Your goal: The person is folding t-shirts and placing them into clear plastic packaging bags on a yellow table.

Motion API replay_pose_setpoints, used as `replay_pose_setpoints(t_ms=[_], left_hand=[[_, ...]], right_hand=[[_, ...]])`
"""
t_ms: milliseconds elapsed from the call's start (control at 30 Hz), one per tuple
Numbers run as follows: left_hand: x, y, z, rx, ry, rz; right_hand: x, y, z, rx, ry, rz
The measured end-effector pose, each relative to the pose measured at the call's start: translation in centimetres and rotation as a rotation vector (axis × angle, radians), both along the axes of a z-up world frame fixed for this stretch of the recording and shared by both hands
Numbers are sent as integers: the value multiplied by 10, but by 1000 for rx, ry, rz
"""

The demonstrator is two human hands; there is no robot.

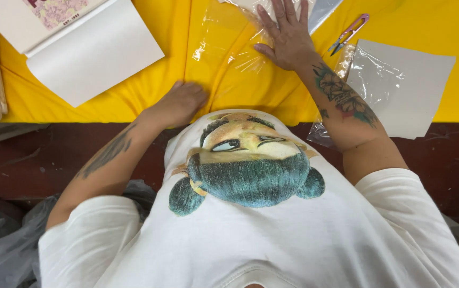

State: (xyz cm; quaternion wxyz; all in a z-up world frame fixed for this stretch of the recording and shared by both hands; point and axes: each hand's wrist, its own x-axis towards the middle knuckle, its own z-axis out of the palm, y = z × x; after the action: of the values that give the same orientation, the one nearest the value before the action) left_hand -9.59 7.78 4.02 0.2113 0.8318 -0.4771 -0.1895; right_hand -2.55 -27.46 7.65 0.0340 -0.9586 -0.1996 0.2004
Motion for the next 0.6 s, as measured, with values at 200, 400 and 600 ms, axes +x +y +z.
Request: replay_pose_setpoints(t_ms=[200, 400, 600], left_hand=[[-67, 97, 68, 691, 743, 303], [-86, 124, 62, 1004, 609, 500], [-14, 58, 105, 652, 636, 372]], right_hand=[[6, -33, -18, 184, -90, 125], [-32, -77, 9, 502, -417, 394], [-64, -60, -12, 339, -505, 375]])
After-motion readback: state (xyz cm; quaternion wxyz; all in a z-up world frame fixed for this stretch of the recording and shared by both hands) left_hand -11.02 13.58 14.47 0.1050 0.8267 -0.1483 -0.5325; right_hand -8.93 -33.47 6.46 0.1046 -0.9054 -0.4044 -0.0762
